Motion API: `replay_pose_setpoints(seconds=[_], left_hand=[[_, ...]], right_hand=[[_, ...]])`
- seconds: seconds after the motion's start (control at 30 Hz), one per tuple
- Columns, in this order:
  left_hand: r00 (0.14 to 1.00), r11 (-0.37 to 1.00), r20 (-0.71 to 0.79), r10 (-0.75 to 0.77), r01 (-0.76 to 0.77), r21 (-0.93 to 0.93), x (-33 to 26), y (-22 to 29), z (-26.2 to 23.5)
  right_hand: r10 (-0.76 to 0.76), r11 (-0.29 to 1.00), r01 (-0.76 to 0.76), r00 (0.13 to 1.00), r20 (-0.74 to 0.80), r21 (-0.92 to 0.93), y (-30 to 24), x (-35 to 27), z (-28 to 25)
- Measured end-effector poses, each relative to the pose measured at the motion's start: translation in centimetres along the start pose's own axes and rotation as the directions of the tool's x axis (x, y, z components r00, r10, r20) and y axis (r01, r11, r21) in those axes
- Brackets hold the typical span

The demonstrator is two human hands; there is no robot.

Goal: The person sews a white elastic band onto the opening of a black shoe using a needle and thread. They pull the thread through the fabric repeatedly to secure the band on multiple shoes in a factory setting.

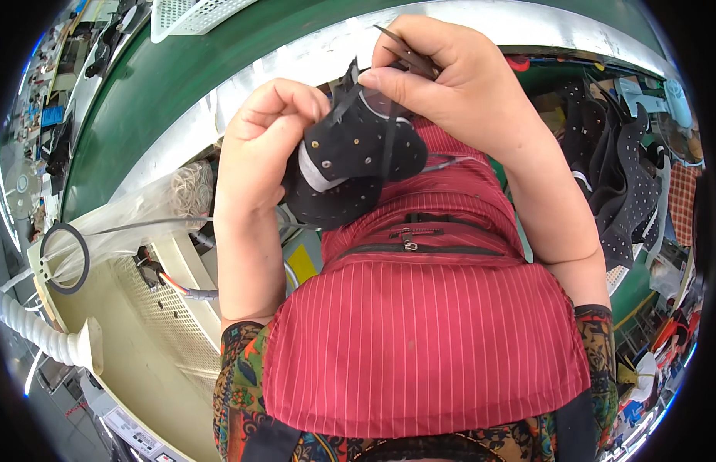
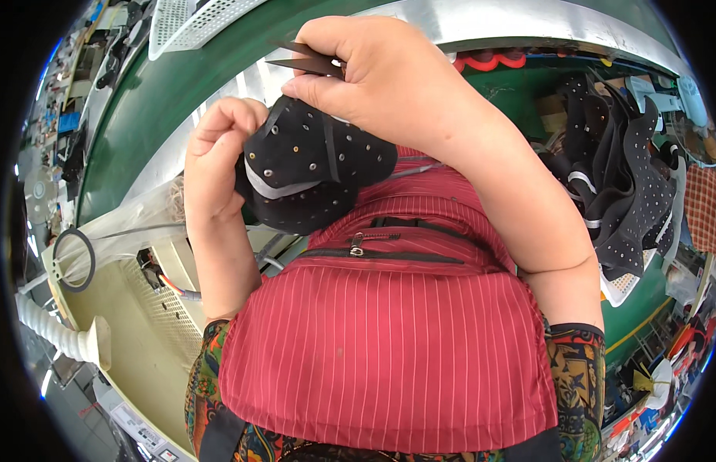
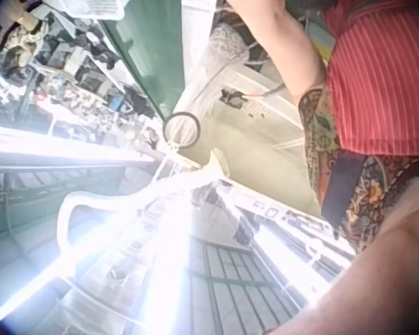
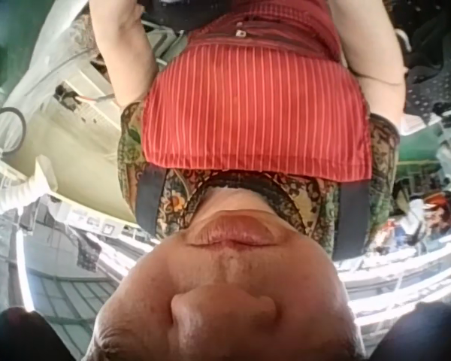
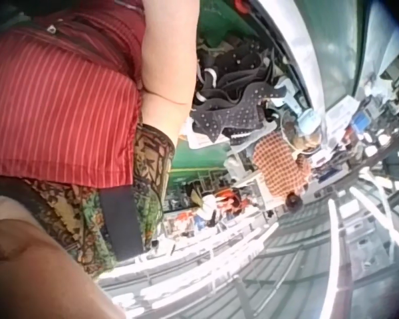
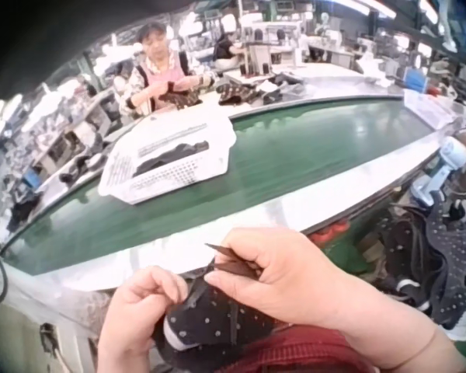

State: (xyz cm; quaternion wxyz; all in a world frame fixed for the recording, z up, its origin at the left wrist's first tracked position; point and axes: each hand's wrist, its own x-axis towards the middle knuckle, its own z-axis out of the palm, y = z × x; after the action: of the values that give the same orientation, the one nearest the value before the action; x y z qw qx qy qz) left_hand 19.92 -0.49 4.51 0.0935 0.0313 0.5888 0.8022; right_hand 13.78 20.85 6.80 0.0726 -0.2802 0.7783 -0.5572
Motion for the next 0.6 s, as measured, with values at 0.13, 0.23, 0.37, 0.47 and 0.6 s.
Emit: replay_pose_setpoints(seconds=[0.13,0.23,0.37,0.47,0.6], left_hand=[[0.978,0.973,-0.156,-0.141,0.107,-0.205,0.1,-0.4,-0.5],[0.975,0.968,-0.19,-0.111,0.063,-0.244,0.0,-0.1,0.5],[0.997,0.991,-0.079,-0.017,0.007,-0.131,-0.3,0.2,-0.4],[1.0,0.999,0.015,0.022,-0.023,0.029,-0.9,0.9,-0.5],[1.0,0.985,0.023,0.017,-0.02,0.174,-0.9,1.7,0.0]], right_hand=[[0.004,1.0,-0.004,0.997,0.081,0.0,0.7,-0.3,0.3],[0.083,0.991,-0.106,0.966,0.243,0.082,0.9,-0.7,-0.3],[0.037,0.999,-0.042,0.934,0.356,0.006,2.3,-1.8,-0.7],[0.107,0.983,-0.039,0.916,0.386,-0.181,3.3,-3.3,-1.6],[0.239,0.955,-0.119,0.851,0.467,-0.272,2.4,-5.7,-3.6]])
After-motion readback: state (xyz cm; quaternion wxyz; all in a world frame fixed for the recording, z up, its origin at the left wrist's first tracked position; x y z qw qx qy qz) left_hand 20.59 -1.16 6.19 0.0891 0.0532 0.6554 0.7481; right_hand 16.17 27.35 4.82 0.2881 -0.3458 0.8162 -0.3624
